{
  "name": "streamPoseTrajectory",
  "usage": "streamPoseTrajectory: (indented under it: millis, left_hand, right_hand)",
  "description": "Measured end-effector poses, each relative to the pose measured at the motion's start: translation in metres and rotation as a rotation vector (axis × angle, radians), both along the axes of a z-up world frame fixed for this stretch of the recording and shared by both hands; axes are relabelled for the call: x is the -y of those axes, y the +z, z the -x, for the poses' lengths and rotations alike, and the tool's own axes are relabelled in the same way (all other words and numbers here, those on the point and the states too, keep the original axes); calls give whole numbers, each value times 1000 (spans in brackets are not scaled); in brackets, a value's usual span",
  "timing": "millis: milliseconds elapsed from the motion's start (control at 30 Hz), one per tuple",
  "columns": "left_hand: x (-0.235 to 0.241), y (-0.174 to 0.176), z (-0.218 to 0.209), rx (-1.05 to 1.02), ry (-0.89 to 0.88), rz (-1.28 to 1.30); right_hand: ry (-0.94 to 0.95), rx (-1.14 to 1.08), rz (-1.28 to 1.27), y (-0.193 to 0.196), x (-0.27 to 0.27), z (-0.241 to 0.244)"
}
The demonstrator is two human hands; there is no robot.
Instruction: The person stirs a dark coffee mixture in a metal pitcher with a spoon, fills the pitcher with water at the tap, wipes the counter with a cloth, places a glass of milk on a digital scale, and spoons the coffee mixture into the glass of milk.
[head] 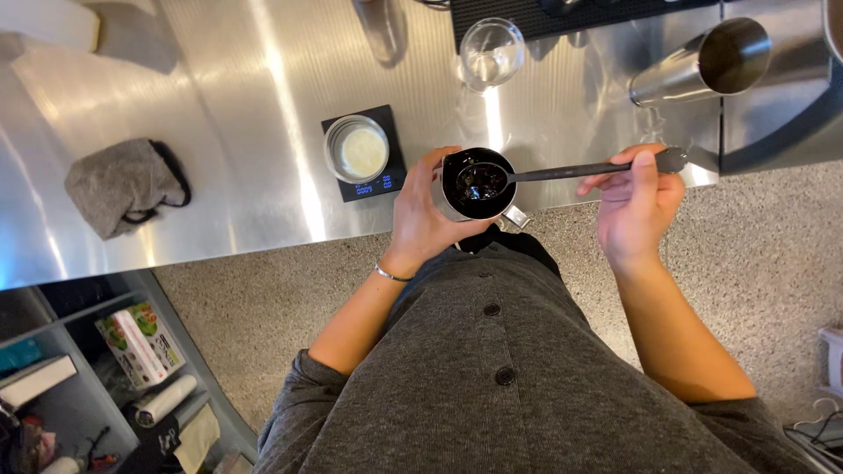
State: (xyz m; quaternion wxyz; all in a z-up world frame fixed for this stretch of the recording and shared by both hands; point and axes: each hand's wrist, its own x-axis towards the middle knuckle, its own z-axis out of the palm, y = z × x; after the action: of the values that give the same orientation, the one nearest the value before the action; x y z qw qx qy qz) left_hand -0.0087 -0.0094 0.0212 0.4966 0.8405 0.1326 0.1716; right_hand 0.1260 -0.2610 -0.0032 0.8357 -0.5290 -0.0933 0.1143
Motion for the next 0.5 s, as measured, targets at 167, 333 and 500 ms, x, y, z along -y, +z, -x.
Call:
streamPoseTrajectory:
  millis: [167,333,500]
  left_hand:
    - [-16,23,18,-2,46,-32]
    - [-44,41,42,22,152,-92]
    - [-81,56,62,90,302,-232]
  right_hand:
    - [97,1,-16,23,-24,-5]
    - [170,0,-62,43,-59,-11]
    - [241,70,-154,63,-112,-15]
